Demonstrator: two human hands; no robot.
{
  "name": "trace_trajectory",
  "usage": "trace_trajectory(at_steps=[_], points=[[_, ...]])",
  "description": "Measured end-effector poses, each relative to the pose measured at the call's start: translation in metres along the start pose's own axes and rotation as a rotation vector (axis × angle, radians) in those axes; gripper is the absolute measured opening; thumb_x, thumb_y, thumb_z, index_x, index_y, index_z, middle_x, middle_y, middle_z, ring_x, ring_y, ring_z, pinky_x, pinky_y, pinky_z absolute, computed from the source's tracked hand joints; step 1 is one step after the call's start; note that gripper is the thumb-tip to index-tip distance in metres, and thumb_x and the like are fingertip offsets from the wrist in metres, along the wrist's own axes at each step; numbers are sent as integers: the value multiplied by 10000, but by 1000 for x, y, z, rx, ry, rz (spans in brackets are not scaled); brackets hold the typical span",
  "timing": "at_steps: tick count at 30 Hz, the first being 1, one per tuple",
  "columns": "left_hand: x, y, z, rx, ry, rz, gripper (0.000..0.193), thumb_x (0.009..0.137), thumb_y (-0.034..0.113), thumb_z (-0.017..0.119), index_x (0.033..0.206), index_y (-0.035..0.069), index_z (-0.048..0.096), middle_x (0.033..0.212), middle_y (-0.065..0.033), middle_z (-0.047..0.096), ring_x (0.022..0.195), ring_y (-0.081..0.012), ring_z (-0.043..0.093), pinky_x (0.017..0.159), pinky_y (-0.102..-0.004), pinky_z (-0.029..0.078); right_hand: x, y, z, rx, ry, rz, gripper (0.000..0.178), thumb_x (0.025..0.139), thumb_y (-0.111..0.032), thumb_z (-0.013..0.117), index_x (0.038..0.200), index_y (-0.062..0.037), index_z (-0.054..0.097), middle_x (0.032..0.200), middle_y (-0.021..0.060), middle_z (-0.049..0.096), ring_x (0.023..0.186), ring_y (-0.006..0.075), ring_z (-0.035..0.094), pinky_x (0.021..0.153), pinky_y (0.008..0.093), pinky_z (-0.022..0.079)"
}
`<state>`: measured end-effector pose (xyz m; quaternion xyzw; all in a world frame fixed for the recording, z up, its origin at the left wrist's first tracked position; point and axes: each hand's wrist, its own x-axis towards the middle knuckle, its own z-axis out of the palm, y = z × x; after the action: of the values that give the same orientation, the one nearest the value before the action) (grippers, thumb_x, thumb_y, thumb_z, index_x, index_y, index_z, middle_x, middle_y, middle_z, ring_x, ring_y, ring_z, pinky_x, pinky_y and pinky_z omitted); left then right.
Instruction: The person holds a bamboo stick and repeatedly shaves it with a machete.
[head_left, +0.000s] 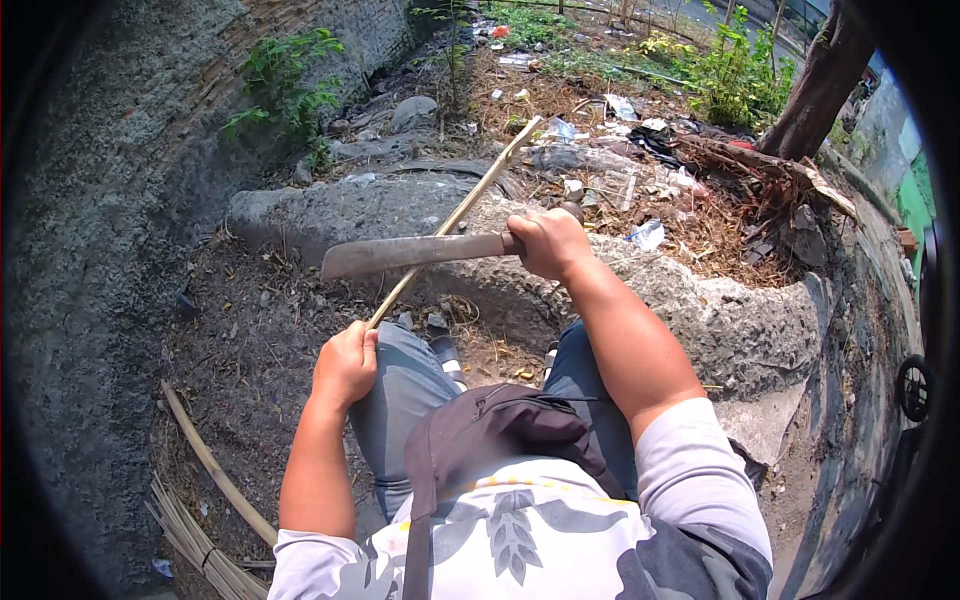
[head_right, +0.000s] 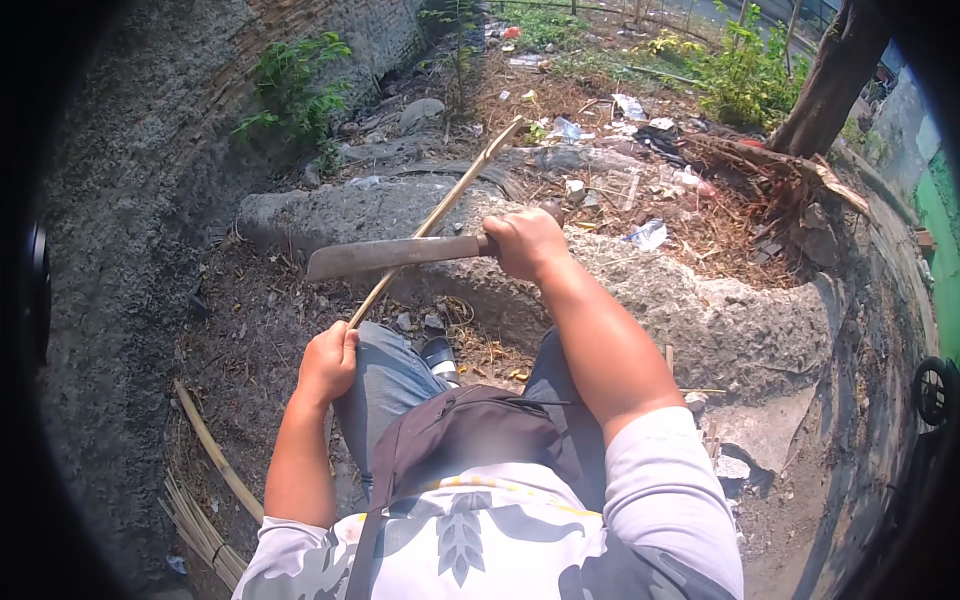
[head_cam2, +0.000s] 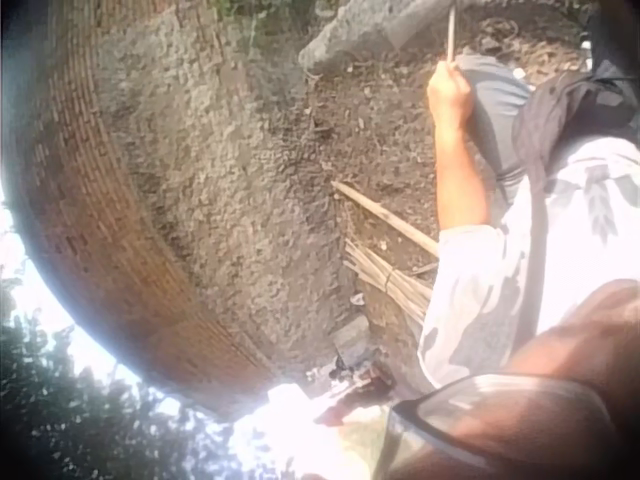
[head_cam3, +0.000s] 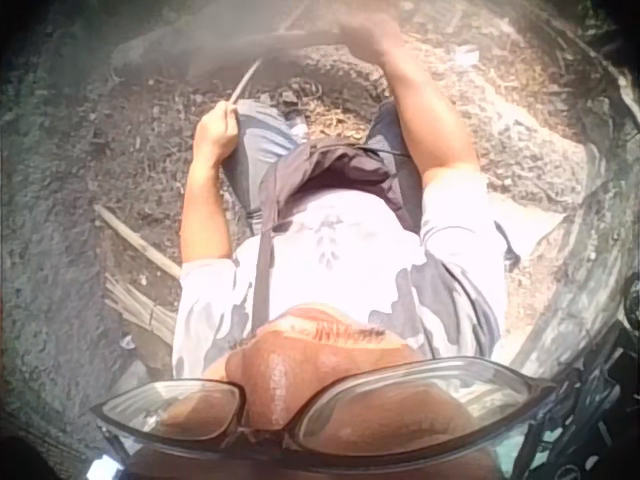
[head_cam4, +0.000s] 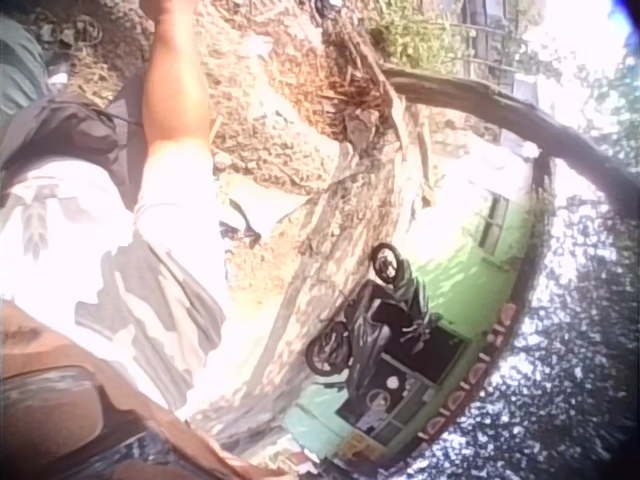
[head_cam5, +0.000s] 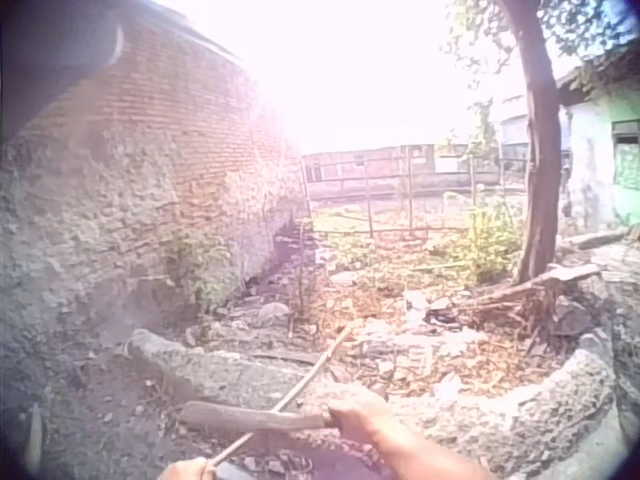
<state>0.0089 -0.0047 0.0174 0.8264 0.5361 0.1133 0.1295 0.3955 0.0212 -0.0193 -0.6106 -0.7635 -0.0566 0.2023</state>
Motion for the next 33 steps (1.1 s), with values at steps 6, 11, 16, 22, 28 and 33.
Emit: trace_trajectory(at_steps=[6, 11, 16, 22, 28, 33], points=[[3, -1, 3, -86, 9, -15, 233, 1056, 243, 532, 968, 33, 584, 890, -257, 682, 841, -498, 653, 734, -575, 505, -2, 28, -4, 157, -116, 750, 222, 871, -201, 630, 1072, -131, 695, 1044, 198, 755, 1023, 389, 726, 882, 516, 561], [3, -4, 2, -79, -7, -15, 235, 1056, 239, 531, 959, 34, 593, 890, -253, 684, 855, -492, 653, 736, -572, 506, -9, 45, 12, 1132, -327, 701, 156, 789, -97, 739, 862, -62, 606, 700, 30, 586, 595, 159, 572, 577, 333, 489], [5, 0, 5, -140, 10, -17, 228, 1051, 231, 536, 958, 29, 591, 867, -257, 681, 840, -498, 648, 733, -579, 501, -11, 32, 21, 576, -69, 413, 131, 799, -85, 677, 901, -45, 604, 719, 105, 625, 710, 258, 681, 652, 431, 511], [2, -5, 4, -24, 7, 4, 228, 1054, 223, 533, 968, 22, 599, 847, -249, 677, 832, -497, 648, 721, -565, 503, 3, 0, -11, -24, -193, 23, 156, 787, -157, 677, 940, -134, 654, 811, 128, 706, 840, 400, 708, 759, 496, 565], [5, -18, 6, -195, 65, 11, 210, 1055, 208, 528, 976, 32, 612, 813, -243, 662, 784, -475, 655, 679, -526, 502, -5, 42, -8, 88, -164, 714, 228, 875, -189, 624, 1089, -165, 700, 1027, 176, 762, 1011, 360, 732, 868, 492, 570], [3, -16, 7, -211, 63, -13, 216, 1059, 202, 519, 964, 30, 609, 798, -239, 662, 779, -469, 658, 666, -519, 501, -5, 20, -9, 531, -90, 608, 311, 799, -152, 648, 1092, -68, 712, 984, 222, 744, 973, 398, 714, 874, 439, 543]])
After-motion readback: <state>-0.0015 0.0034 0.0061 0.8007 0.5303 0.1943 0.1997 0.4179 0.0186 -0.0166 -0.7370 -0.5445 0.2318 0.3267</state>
